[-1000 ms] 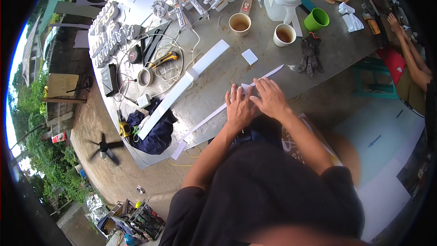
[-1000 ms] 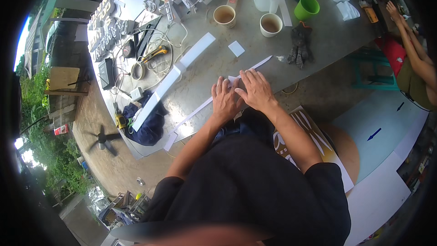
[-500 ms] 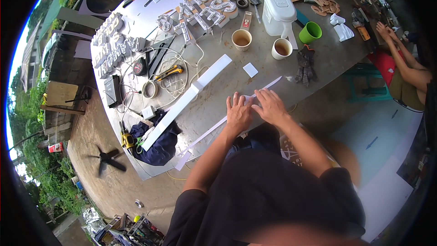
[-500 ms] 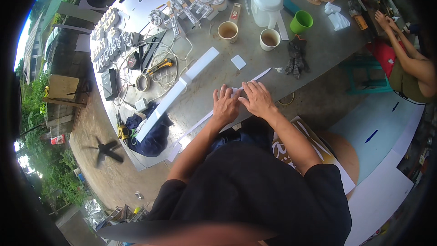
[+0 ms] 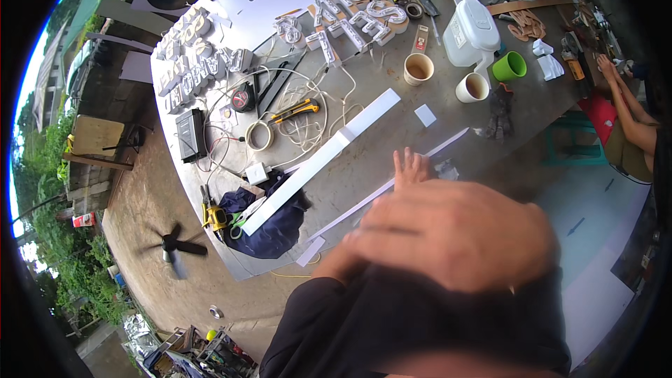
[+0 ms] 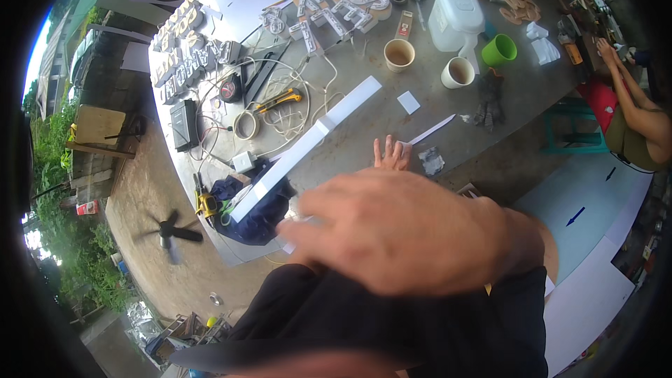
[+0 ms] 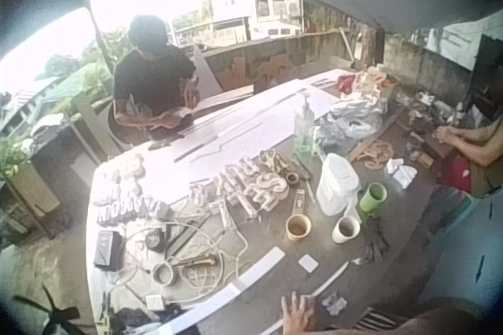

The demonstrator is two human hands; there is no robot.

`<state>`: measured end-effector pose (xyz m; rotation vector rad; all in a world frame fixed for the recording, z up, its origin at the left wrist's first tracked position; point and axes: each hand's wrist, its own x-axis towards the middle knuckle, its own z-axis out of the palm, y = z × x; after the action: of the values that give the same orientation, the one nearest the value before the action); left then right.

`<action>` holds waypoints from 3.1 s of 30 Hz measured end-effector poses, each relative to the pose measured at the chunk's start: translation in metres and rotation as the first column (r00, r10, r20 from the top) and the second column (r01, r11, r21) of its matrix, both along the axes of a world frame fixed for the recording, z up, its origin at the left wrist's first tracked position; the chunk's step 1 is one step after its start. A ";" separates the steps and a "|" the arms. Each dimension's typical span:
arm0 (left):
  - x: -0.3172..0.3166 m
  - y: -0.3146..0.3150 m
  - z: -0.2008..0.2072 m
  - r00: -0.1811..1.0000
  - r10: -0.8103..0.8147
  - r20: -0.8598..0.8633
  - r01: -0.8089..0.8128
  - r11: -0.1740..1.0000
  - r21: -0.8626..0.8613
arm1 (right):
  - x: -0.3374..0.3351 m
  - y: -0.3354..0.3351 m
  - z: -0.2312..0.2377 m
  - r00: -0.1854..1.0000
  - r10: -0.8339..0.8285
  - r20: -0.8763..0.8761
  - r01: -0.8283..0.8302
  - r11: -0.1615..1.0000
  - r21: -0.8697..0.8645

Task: Applying glue and assembling white plastic strips to form sign components.

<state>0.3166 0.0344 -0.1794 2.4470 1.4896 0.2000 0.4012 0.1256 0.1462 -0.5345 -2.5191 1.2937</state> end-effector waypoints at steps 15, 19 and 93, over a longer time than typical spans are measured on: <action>0.001 0.013 -0.035 0.998 -0.030 -0.052 0.017 0.975 -0.224 | -0.119 0.016 0.072 0.937 0.293 0.190 -0.330 0.920 0.212; 0.016 0.010 -0.074 0.986 -0.038 -0.164 0.020 0.994 -0.111 | -0.140 0.010 0.078 0.853 0.419 0.312 -0.489 0.851 0.194; 0.039 -0.013 -0.035 0.953 0.146 -0.264 -0.190 0.970 -0.151 | 0.118 -0.076 -0.369 0.663 -0.623 0.415 0.491 0.780 0.388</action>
<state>0.3552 0.0219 -0.2144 2.2719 1.7414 -0.2102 0.5194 0.0498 -0.2232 -1.6474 -2.4974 0.6326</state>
